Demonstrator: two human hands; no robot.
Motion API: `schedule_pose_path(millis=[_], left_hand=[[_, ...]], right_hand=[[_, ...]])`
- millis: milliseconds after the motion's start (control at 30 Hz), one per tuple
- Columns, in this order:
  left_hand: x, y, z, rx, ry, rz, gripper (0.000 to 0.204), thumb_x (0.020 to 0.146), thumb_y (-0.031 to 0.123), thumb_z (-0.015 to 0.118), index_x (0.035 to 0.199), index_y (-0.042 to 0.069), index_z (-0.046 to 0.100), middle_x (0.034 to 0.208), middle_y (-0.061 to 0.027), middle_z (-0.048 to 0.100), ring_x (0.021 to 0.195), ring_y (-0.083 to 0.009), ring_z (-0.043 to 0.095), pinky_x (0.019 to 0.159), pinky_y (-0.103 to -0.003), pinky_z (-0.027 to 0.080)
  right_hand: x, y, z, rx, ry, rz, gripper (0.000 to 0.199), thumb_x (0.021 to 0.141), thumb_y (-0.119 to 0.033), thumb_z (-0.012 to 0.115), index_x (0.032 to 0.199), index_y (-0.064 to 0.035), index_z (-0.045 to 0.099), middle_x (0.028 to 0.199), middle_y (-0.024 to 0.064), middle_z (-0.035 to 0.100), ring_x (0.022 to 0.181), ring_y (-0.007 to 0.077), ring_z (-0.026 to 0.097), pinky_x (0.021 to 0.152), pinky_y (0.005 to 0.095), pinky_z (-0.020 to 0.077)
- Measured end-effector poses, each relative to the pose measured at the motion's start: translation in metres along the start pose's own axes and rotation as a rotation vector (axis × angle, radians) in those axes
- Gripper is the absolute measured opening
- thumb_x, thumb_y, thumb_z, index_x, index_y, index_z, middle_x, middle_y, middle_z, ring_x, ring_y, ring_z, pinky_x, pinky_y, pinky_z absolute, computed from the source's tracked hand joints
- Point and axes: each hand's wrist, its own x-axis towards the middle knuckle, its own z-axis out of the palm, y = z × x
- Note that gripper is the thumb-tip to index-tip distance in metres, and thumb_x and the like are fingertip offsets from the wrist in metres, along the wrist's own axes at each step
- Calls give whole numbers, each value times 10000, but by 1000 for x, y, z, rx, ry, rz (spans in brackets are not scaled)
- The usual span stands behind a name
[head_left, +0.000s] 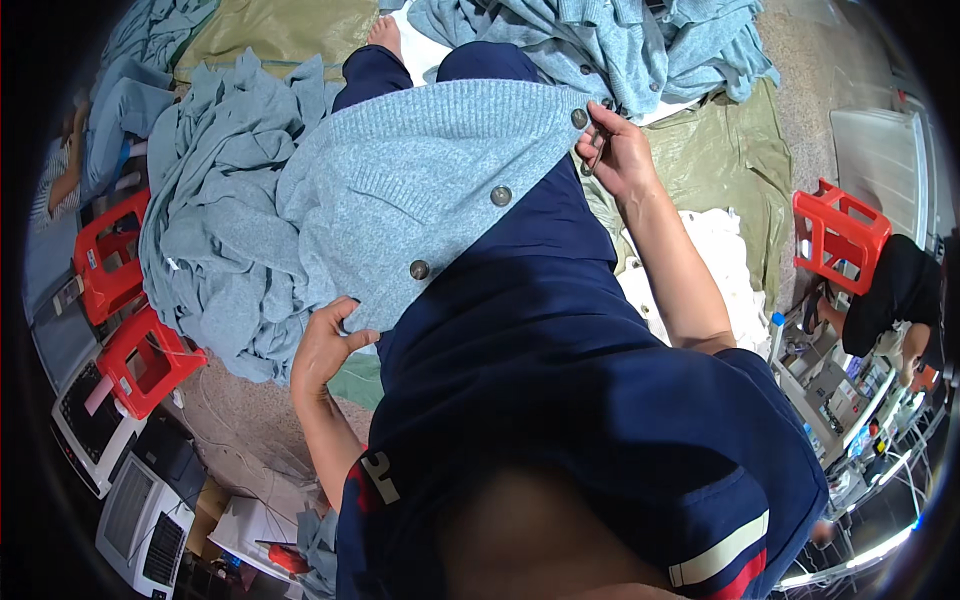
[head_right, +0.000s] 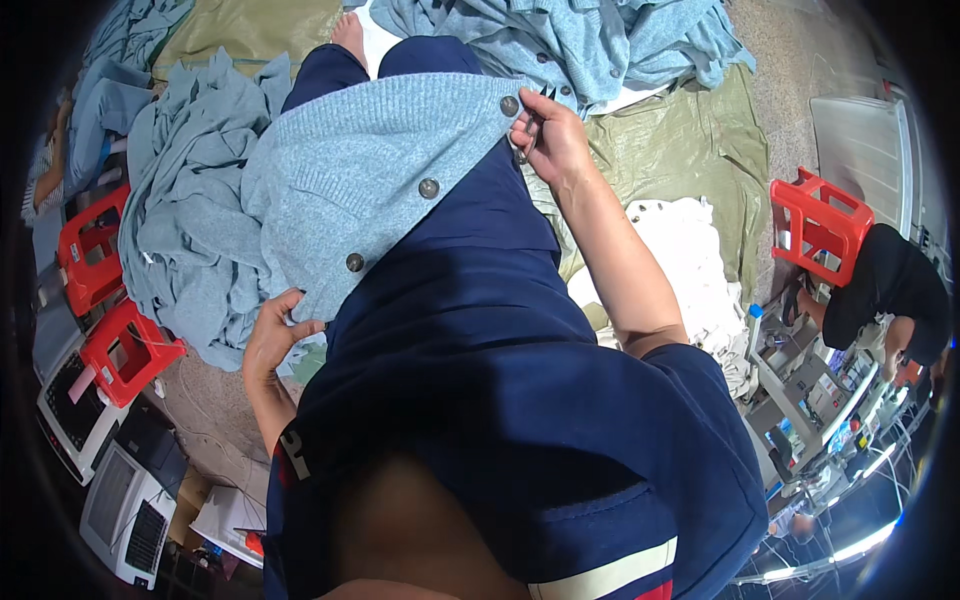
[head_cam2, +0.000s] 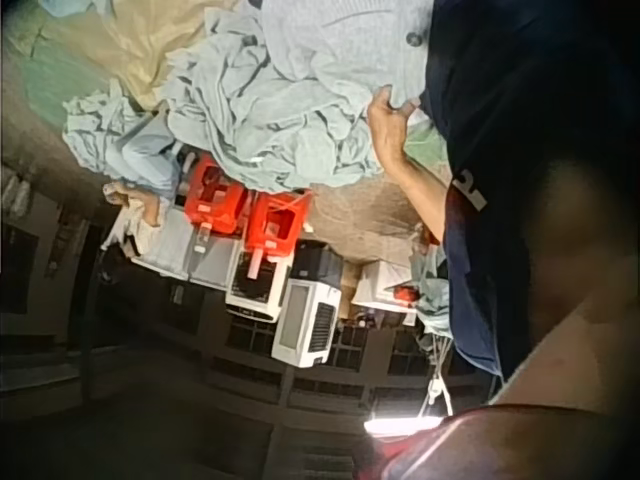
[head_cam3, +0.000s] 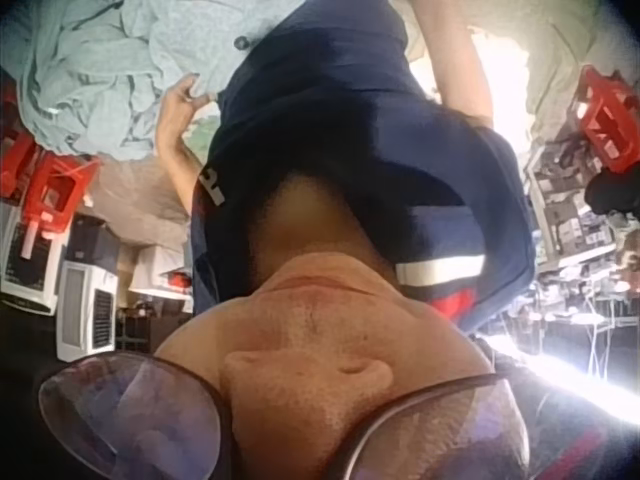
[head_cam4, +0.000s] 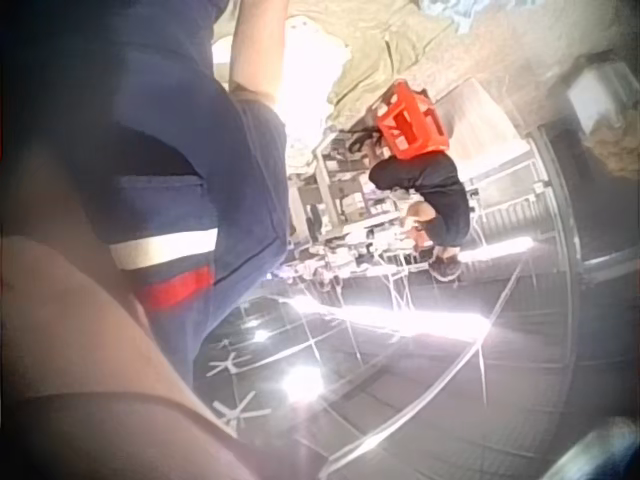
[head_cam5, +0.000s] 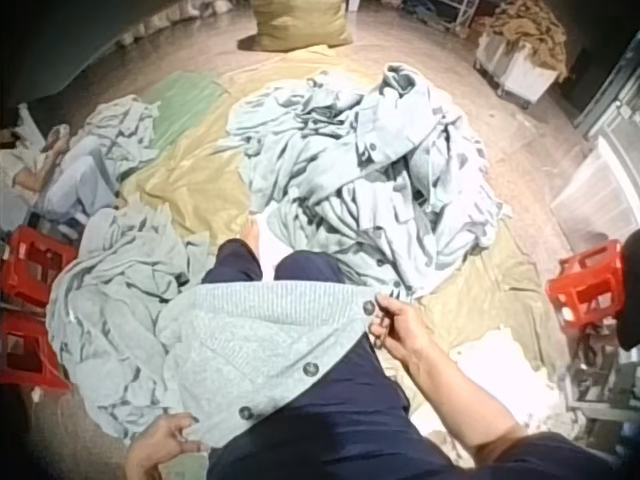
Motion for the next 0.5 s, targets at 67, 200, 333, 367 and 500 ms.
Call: schedule_pose_path(millis=[67, 200, 333, 367, 500], left_hand=[[1, 3, 0, 10, -4, -4, 357, 656, 35, 792, 908, -39, 551, 817, -32, 485, 791, -144, 443, 763, -265, 388], [1, -4, -3, 99, 22, 30, 446, 629, 48, 808, 1000, -22, 570, 944, -68, 539, 909, -210, 492, 841, -308, 403], [-4, -15, -7, 127, 57, 118, 508, 603, 30, 801, 1063, 0, 587, 1081, -107, 571, 1041, -299, 503, 922, -347, 391], [-6, -18, -8, 102, 79, 145, 487, 609, 21, 792, 1054, 0, 595, 1077, -110, 577, 1044, -297, 505, 927, -344, 388], [-3, -25, -11, -276, 53, 74, 215, 790, 57, 699, 986, -19, 652, 910, -20, 640, 889, -143, 551, 840, -294, 427]], right_hand=[[0, -2, -1, -41, 57, 6, 124, 908, -133, 604, 838, -52, 541, 683, 29, 526, 545, 127, 485, 455, 243, 392], [2, -3, -1, -89, 82, 13, 203, 916, -164, 611, 767, -62, 518, 637, 26, 499, 501, 136, 476, 447, 250, 367], [12, 4, -6, -140, 133, 14, 190, 922, -164, 603, 781, -57, 533, 648, 25, 517, 501, 133, 476, 442, 251, 352], [13, 5, -5, -154, 143, 17, 188, 924, -166, 600, 786, -54, 540, 650, 26, 522, 501, 135, 480, 441, 254, 352], [33, 3, -29, -306, -40, -6, 143, 913, -155, 608, 869, -25, 566, 668, 60, 551, 544, 144, 520, 475, 261, 381]])
